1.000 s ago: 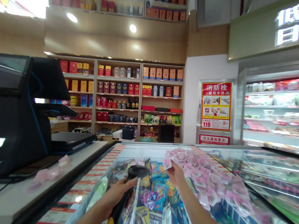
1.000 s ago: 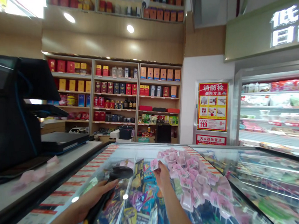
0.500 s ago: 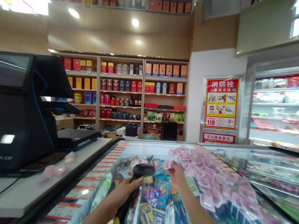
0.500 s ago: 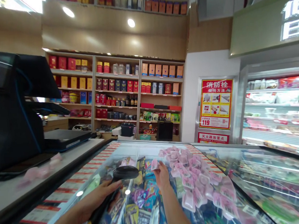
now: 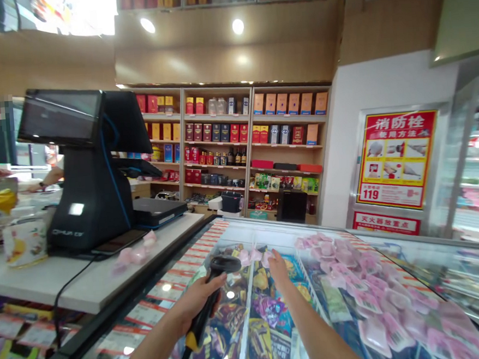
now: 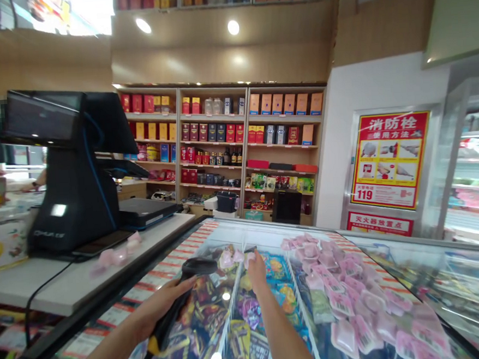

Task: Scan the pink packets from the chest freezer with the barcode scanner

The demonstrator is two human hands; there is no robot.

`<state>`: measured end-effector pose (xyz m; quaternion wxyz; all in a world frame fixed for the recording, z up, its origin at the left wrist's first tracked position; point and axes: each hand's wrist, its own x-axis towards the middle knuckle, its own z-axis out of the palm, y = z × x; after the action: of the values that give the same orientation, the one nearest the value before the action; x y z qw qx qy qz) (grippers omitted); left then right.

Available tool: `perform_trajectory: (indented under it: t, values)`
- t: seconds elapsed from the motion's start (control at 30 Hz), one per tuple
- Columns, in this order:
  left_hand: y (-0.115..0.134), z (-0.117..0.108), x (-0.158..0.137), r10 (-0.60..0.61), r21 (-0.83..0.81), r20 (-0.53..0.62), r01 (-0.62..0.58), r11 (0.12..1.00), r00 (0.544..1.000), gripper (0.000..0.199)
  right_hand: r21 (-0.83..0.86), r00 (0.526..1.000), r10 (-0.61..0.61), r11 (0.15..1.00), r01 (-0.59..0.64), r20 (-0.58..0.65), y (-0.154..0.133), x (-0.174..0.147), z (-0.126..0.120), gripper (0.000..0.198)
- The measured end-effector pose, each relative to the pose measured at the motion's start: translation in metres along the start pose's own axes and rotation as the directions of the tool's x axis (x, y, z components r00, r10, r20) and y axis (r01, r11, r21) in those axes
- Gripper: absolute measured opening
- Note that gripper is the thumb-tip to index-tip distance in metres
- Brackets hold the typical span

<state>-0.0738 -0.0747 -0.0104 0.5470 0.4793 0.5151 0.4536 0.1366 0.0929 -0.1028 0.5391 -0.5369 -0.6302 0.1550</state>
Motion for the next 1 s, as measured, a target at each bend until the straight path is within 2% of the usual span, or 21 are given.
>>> perform_trajectory:
  t: [0.13,0.2,0.27,0.33,0.43,0.5,0.57,0.63,0.67,0.73,0.87,1.0]
  values:
    - [0.001,-0.001,0.001,-0.027,0.0,-0.004,0.027,1.0,1.0,0.041,-0.026,0.998,0.061,0.998,-0.061,0.015,-0.022,-0.005,0.025,0.043]
    - [0.002,0.002,0.002,-0.002,-0.004,0.011,0.002,1.0,1.0,0.039,-0.058,0.998,0.049,0.997,-0.048,0.025,-0.03,-0.006,0.023,0.042]
    - [0.003,0.006,0.003,0.008,0.003,0.023,-0.009,1.0,1.0,0.038,-0.109,0.999,0.036,0.993,-0.033,0.021,-0.034,-0.004,0.008,0.041]
    - [0.005,0.01,0.003,-0.006,0.026,0.037,0.005,1.0,0.999,0.039,-0.184,1.0,0.024,0.983,-0.023,0.002,-0.031,-0.001,-0.021,0.04]
    - [0.007,0.018,0.001,-0.022,0.053,0.052,0.019,0.998,0.998,0.039,-0.335,0.999,0.014,0.942,-0.025,-0.035,-0.019,0.002,-0.084,0.04]
    - [0.009,0.022,-0.001,-0.022,0.06,0.053,0.019,0.998,0.998,0.04,-0.528,0.998,0.044,0.847,-0.064,-0.051,-0.01,-0.002,-0.127,0.04]
    - [0.01,0.026,-0.001,-0.036,0.068,0.056,0.032,0.997,0.998,0.04,-0.704,0.994,0.094,0.702,-0.109,-0.06,-0.002,-0.009,-0.163,0.039]
    - [0.01,0.029,0.0,-0.06,0.069,0.066,0.055,0.996,0.996,0.041,-0.791,0.989,0.138,0.598,-0.13,-0.058,0.005,-0.017,-0.187,0.036]
    - [0.01,0.031,0.0,-0.067,0.066,0.074,0.062,0.996,0.995,0.041,-0.799,0.988,0.148,0.588,-0.13,-0.052,0.007,-0.021,-0.194,0.035]
    - [0.009,0.034,0.0,-0.073,0.067,0.089,0.067,0.996,0.993,0.041,-0.82,0.987,0.16,0.561,-0.112,-0.025,0.01,-0.026,-0.201,0.035]
    - [0.009,0.039,-0.008,-0.036,0.087,0.09,0.028,0.996,0.995,0.04,-0.839,0.988,0.155,0.539,-0.071,0.016,0.007,-0.028,-0.198,0.04]
    - [0.014,0.043,-0.018,-0.013,0.105,0.09,0.004,0.994,0.996,0.04,-0.82,0.991,0.11,0.572,0.002,0.078,-0.001,-0.029,-0.19,0.037]
